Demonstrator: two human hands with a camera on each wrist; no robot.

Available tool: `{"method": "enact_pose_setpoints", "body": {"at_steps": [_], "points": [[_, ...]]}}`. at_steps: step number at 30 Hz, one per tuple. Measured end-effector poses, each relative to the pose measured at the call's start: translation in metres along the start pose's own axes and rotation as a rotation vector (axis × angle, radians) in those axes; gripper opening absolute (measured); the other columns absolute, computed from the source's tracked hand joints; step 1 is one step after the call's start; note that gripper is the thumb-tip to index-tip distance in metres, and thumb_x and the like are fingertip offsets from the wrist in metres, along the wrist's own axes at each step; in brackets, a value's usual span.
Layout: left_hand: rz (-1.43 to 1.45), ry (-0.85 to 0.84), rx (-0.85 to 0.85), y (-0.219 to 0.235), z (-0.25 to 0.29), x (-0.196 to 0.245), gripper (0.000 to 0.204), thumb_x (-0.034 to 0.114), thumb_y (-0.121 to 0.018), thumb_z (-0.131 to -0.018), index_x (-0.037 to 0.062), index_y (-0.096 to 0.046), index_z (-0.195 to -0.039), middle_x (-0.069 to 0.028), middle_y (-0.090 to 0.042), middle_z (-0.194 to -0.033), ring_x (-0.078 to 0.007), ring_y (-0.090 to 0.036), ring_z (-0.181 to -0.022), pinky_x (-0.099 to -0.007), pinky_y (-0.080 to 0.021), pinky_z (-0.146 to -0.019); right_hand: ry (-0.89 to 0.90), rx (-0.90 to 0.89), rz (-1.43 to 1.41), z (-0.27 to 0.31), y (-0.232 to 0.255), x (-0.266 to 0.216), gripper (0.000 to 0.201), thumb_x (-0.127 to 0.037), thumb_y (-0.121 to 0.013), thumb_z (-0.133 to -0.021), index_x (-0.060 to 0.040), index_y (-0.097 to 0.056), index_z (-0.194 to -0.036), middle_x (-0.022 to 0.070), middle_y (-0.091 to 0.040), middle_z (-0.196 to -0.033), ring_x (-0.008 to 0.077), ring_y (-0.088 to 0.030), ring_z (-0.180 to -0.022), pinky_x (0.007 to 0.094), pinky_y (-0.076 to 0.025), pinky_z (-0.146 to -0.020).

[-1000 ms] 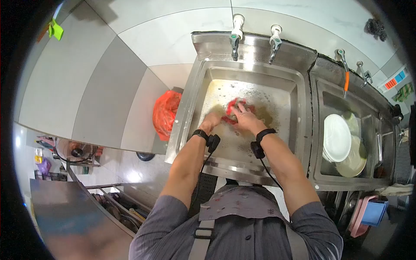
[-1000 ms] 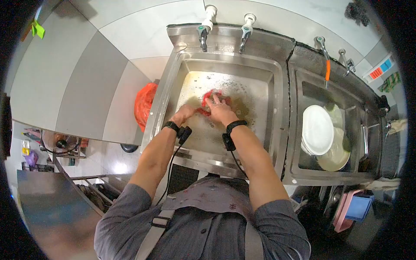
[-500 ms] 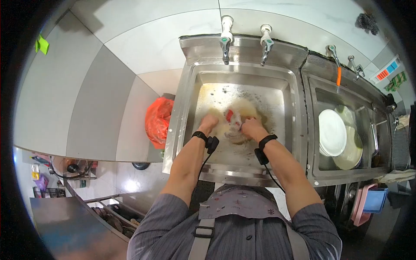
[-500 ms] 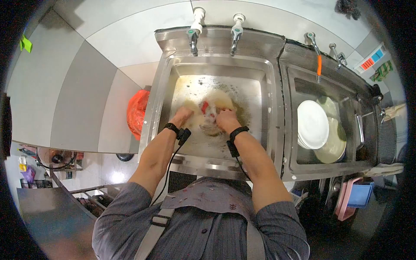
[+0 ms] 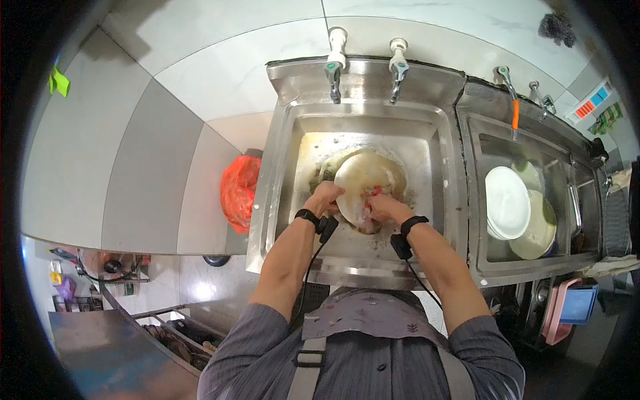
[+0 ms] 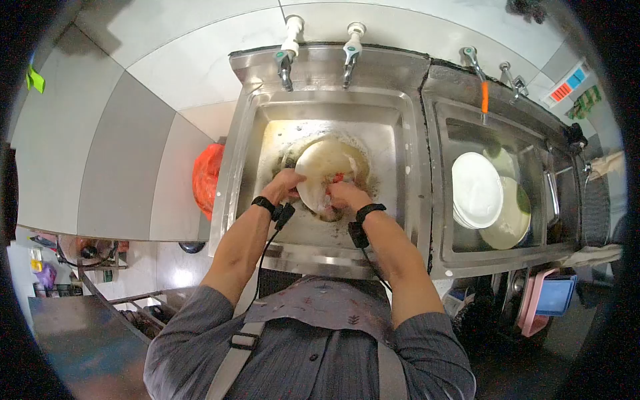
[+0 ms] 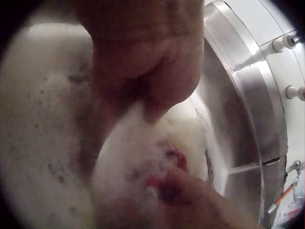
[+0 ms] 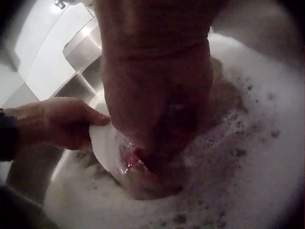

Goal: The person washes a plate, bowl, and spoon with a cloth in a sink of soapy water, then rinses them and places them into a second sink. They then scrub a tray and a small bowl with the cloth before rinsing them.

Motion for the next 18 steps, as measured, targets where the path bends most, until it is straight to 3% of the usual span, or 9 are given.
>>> {"method": "enact_pose_setpoints", "body": {"at_steps": [3, 5, 6, 7, 8, 10, 12, 16, 18], "points": [[-0.060, -0.073, -0.054, -0.006, -0.014, 0.001, 0.028, 0.019, -0.065, -0.093, 0.0017, -0.068, -0.115, -0.0064, -0.067, -0.087, -0.0160, -0.056, -0.065, -0.0363, -0.048, -0.055, 0.188, 0.170, -0.159, 0.000, 0.006, -0.021, 0.039, -0.018, -0.059, -0.089, -0.0019, -0.064, -0.125, 0.0226, -0.066, -0.125, 0.0400, -0.062, -0.119, 0.0489, -0.050, -0.100], [-0.150, -0.088, -0.119, -0.011, -0.010, 0.004, 0.030, 0.020, -0.066, -0.093, 0.0018, -0.066, -0.117, -0.0075, -0.067, -0.093, -0.0164, -0.059, -0.067, -0.0357, -0.051, -0.057, 0.267, 0.343, -0.120, -0.007, 0.011, -0.029, 0.031, -0.016, -0.062, -0.086, -0.0008, -0.065, -0.112, 0.0225, -0.058, -0.124, 0.0436, -0.058, -0.115, 0.0510, -0.048, -0.097], [-0.177, -0.123, -0.123, -0.016, 0.021, 0.025, 0.029, 0.015, -0.065, -0.093, 0.0000, -0.065, -0.118, -0.0096, -0.068, -0.102, -0.0195, -0.065, -0.076, -0.0374, -0.056, -0.062, 0.345, 0.489, -0.096, -0.011, 0.010, -0.028, 0.031, -0.015, -0.064, -0.084, -0.0008, -0.065, -0.112, 0.0212, -0.052, -0.134, 0.0447, -0.052, -0.123, 0.0515, -0.048, -0.099], [-0.203, -0.157, -0.126, -0.019, 0.040, 0.037, 0.029, 0.010, -0.064, -0.093, -0.0017, -0.064, -0.119, -0.0118, -0.069, -0.111, -0.0226, -0.070, -0.085, -0.0392, -0.061, -0.068, 0.349, 0.491, -0.101, -0.013, 0.010, -0.027, 0.031, -0.015, -0.064, -0.084, -0.0008, -0.065, -0.112, 0.0212, -0.052, -0.134, 0.0447, -0.052, -0.123, 0.0515, -0.048, -0.099], [-0.207, -0.155, -0.121, -0.020, 0.039, 0.031, 0.029, 0.010, -0.064, -0.093, -0.0017, -0.064, -0.119, -0.0118, -0.069, -0.111, -0.0226, -0.070, -0.085, -0.0392, -0.061, -0.068, 0.316, 0.535, -0.044, -0.014, 0.015, -0.025, 0.033, -0.016, -0.065, -0.085, -0.0014, -0.064, -0.115, 0.0206, -0.052, -0.134, 0.0452, -0.050, -0.125, 0.0527, -0.048, -0.101], [0.152, -0.114, -0.248, -0.028, 0.037, 0.020, 0.034, 0.000, -0.061, -0.092, -0.0028, -0.060, -0.125, -0.0150, -0.068, -0.123, -0.0287, -0.071, -0.103, -0.0438, -0.064, -0.080, 0.289, 0.579, 0.010, -0.015, 0.027, -0.024, 0.036, -0.016, -0.067, -0.085, -0.0021, -0.062, -0.118, 0.0201, -0.051, -0.135, 0.0456, -0.048, -0.127, 0.0539, -0.047, -0.103], [0.151, -0.112, -0.221, -0.026, 0.034, 0.014, 0.038, -0.003, -0.059, -0.091, -0.0030, -0.058, -0.129, -0.0155, -0.068, -0.123, -0.0292, -0.071, -0.104, -0.0446, -0.064, -0.081, 0.100, 0.594, -0.017, -0.020, 0.040, -0.007, 0.045, -0.021, -0.069, -0.087, -0.0028, -0.058, -0.126, 0.0196, -0.048, -0.139, 0.0462, -0.046, -0.131, 0.0562, -0.046, -0.105], [0.175, -0.124, -0.181, -0.019, 0.044, 0.012, 0.046, -0.005, -0.059, -0.090, -0.0023, -0.055, -0.135, -0.0160, -0.068, -0.122, -0.0301, -0.071, -0.103, -0.0461, -0.063, -0.086, -0.080, 0.663, -0.196, -0.021, 0.047, 0.031, 0.056, -0.025, -0.068, -0.089, -0.0034, -0.049, -0.137, 0.0207, -0.045, -0.143, 0.0539, -0.040, -0.136, 0.0626, -0.042, -0.109], [0.172, -0.126, -0.170, -0.014, 0.051, 0.015, 0.047, -0.005, -0.060, -0.089, -0.0022, -0.055, -0.135, -0.0162, -0.068, -0.122, -0.0300, -0.071, -0.103, -0.0456, -0.064, -0.085, -0.138, 0.679, -0.310, -0.023, 0.049, 0.045, 0.056, -0.026, -0.067, -0.090, -0.0028, -0.049, -0.137, 0.0213, -0.045, -0.144, 0.0524, -0.042, -0.135, 0.0626, -0.041, -0.109]]}}
Point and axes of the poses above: each hand's wrist, its own z-axis away from the middle knuckle, its own y-axis out of the back of the hand, x = y × z, the point moved 7 cm from there along -z, towards the middle knuckle
